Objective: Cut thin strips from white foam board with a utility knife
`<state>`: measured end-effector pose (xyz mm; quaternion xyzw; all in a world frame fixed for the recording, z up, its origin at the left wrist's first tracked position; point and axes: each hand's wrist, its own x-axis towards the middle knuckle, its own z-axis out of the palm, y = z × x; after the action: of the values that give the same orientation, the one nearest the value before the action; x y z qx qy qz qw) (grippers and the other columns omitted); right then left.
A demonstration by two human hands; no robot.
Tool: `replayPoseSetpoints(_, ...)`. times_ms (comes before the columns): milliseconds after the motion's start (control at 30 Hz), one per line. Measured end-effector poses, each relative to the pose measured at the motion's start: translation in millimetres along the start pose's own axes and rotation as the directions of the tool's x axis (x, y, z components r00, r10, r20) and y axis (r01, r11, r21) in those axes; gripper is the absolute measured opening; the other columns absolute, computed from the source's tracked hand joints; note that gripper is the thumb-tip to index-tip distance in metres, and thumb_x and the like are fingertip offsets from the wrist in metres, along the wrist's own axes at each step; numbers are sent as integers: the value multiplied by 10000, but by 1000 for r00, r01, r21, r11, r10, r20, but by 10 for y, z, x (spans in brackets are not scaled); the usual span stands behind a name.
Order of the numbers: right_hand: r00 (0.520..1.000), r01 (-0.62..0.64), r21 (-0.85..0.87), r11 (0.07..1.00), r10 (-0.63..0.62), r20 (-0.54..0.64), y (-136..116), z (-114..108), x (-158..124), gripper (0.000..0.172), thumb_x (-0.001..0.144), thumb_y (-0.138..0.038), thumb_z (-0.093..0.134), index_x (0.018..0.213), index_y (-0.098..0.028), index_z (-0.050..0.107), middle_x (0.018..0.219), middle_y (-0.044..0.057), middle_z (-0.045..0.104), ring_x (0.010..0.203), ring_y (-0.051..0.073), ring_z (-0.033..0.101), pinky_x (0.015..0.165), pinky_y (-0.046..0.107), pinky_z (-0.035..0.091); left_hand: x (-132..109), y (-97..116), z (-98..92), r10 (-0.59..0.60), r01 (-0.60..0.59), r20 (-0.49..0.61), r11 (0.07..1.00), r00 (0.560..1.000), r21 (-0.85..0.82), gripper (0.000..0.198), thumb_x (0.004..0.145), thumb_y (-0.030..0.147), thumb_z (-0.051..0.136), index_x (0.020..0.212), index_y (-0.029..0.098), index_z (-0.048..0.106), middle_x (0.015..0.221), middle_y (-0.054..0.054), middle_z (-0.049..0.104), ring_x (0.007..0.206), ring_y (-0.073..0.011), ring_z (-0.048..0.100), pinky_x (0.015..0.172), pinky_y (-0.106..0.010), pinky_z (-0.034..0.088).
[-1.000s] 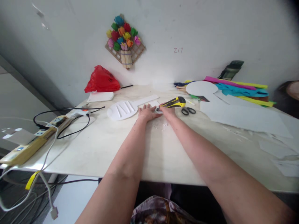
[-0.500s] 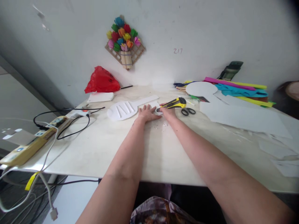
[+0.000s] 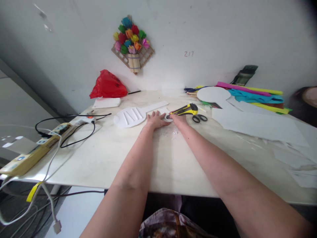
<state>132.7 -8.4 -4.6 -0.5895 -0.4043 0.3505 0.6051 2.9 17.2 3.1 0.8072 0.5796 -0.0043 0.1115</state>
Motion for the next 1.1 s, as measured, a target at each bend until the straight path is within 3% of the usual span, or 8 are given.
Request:
replayPoseSetpoints(367, 999, 6, 14, 1000, -6, 34, -4, -35, 7, 164, 533, -91, 560, 664, -160, 630, 742, 20, 683, 768, 162, 642, 725, 262, 518, -44, 5, -35, 23, -24, 12, 999, 1000, 46, 892, 687, 797, 348, 1456, 370, 200, 1568, -14, 66, 1418, -335, 19, 1092, -581, 46)
replayPoseSetpoints(767, 992, 77, -25, 997, -75, 98, 37, -64, 37, 179, 539, -103, 552, 681, -183, 627, 723, -31, 650, 763, 128, 616, 778, 260, 491, -138, 13, -77, 54, -56, 41, 997, 998, 43, 1012, 632, 846, 381, 1475, 344, 134, 1565, -39, -7, 1412, -345, -35, 1094, -581, 14)
replayPoseSetpoints(1100, 997, 41, -24, 999, -39, 72, -13, -64, 1, 158, 547, -86, 545, 658, -171, 619, 735, -11, 649, 772, 135, 613, 781, 267, 493, -98, -3, -40, 44, -45, 16, 998, 999, 53, 994, 634, 848, 386, 1468, 358, 156, 1567, -40, 17, 1417, -335, 0, 1095, -573, 30)
